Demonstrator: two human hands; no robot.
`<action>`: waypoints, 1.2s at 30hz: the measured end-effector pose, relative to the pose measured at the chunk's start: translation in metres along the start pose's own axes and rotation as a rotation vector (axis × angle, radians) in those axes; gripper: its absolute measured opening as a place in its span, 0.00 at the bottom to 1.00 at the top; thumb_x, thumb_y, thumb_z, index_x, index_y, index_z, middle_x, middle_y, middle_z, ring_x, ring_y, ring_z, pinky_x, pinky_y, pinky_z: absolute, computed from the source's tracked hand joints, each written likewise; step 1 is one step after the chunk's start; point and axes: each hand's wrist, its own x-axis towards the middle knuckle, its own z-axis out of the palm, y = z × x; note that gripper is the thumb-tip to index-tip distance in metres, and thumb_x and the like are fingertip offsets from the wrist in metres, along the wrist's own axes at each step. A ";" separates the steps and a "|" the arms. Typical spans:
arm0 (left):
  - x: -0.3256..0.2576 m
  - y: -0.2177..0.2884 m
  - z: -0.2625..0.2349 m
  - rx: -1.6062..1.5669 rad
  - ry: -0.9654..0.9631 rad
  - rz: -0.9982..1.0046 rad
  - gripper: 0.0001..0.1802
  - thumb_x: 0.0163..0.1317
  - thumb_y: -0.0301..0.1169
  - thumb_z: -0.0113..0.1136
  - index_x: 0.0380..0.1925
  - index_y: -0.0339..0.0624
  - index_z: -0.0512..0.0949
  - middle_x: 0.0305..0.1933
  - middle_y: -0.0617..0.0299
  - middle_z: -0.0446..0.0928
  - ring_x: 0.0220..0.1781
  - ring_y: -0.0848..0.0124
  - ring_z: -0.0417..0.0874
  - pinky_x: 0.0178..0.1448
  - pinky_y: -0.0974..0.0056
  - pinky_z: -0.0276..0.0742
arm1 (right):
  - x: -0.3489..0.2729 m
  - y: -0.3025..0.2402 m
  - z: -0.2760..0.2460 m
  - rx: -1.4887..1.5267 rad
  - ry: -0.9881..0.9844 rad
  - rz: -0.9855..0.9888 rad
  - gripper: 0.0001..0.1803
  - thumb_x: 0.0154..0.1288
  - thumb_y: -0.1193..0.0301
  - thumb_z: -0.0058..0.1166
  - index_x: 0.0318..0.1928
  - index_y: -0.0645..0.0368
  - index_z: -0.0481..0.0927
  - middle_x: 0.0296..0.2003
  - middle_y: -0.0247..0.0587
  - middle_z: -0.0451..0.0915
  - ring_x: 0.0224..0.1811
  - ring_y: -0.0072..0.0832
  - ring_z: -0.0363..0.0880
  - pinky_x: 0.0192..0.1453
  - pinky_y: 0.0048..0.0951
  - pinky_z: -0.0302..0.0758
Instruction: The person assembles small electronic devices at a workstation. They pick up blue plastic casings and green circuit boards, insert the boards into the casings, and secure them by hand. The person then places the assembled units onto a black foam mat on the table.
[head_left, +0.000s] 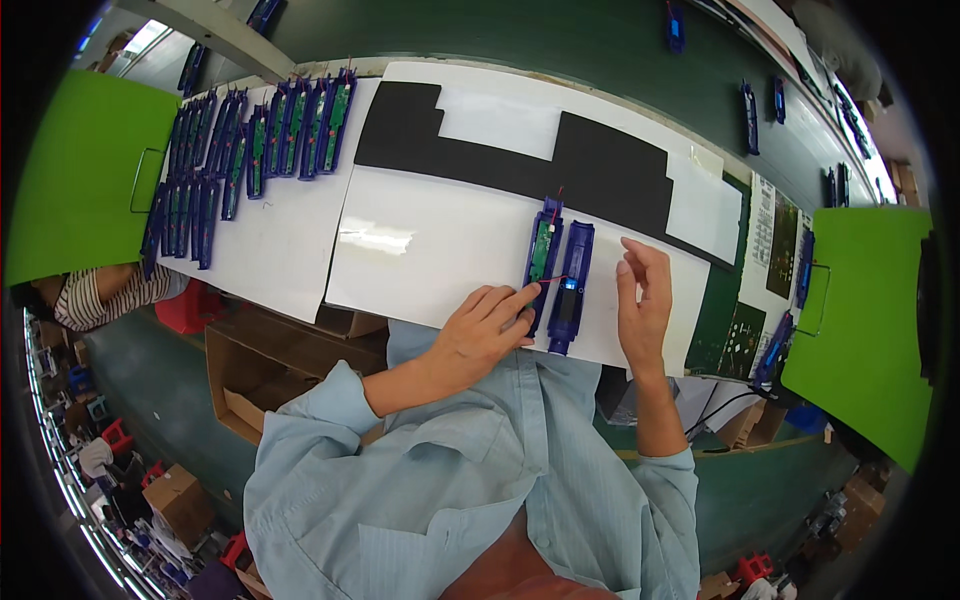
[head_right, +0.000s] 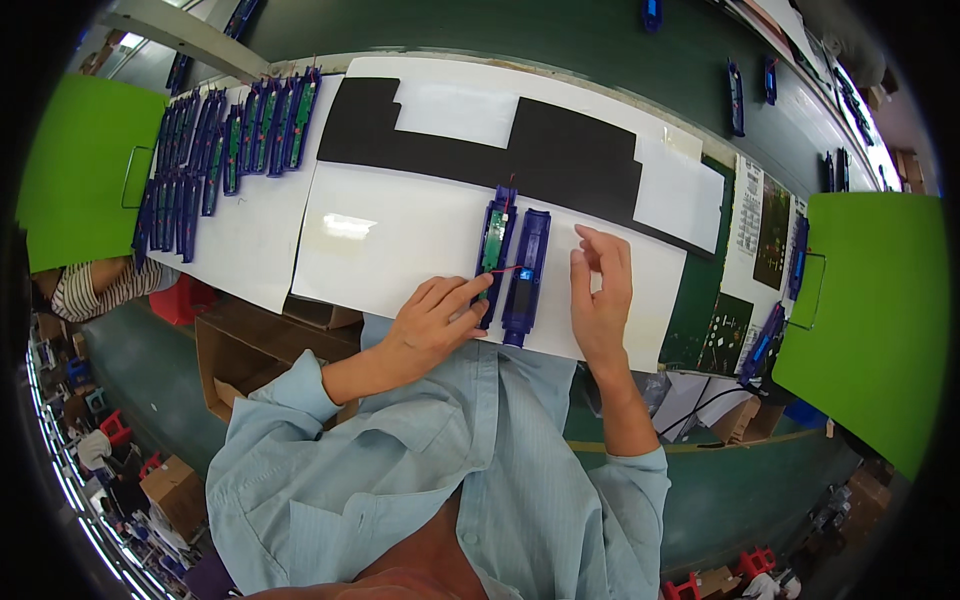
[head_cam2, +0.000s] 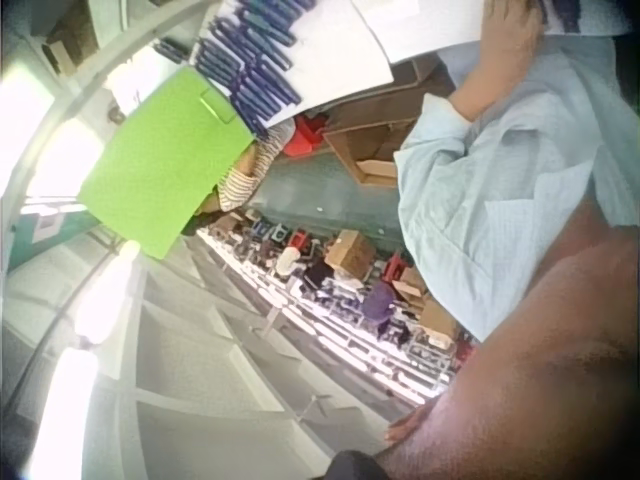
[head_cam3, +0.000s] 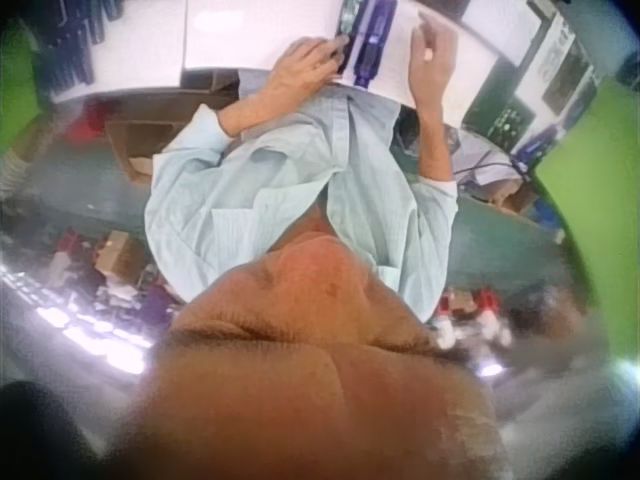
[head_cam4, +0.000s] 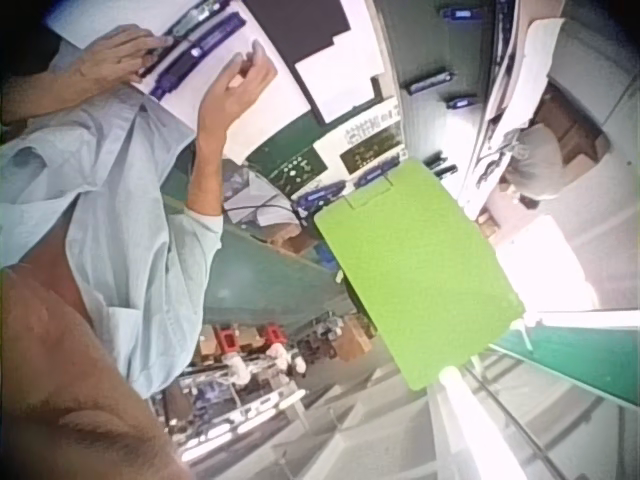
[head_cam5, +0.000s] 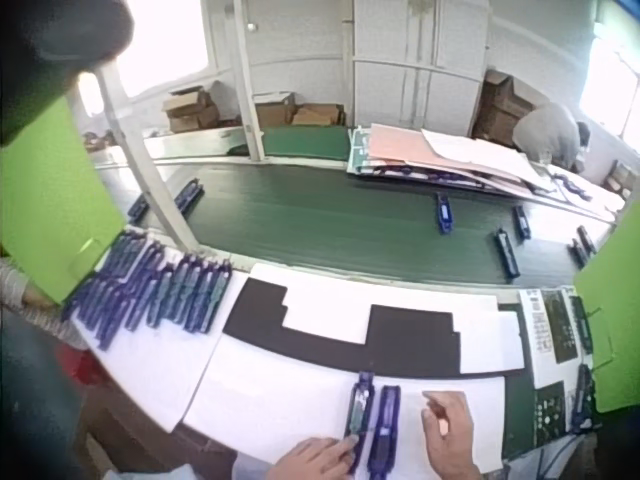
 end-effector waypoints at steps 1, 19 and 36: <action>0.003 -0.002 -0.001 -0.030 -0.022 0.009 0.23 0.57 0.38 0.77 0.49 0.37 0.84 0.73 0.52 0.76 0.67 0.56 0.79 0.69 0.52 0.77 | -0.010 0.010 -0.006 0.055 -0.091 0.128 0.20 0.75 0.79 0.61 0.65 0.60 0.80 0.47 0.39 0.79 0.41 0.23 0.80 0.49 0.27 0.78; 0.026 0.008 -0.030 -0.092 0.136 0.091 0.15 0.57 0.28 0.77 0.44 0.36 0.85 0.59 0.53 0.83 0.60 0.53 0.86 0.58 0.55 0.88 | -0.026 -0.025 -0.015 0.270 -0.425 0.341 0.25 0.75 0.81 0.59 0.69 0.67 0.73 0.43 0.45 0.82 0.31 0.27 0.85 0.34 0.28 0.82; 0.195 -0.114 -0.006 -0.011 0.300 -0.012 0.23 0.68 0.30 0.70 0.63 0.42 0.80 0.70 0.49 0.78 0.72 0.47 0.76 0.79 0.42 0.65 | 0.398 0.105 0.062 -0.376 0.396 -0.226 0.37 0.71 0.61 0.69 0.72 0.64 0.69 0.62 0.68 0.72 0.63 0.65 0.73 0.66 0.59 0.74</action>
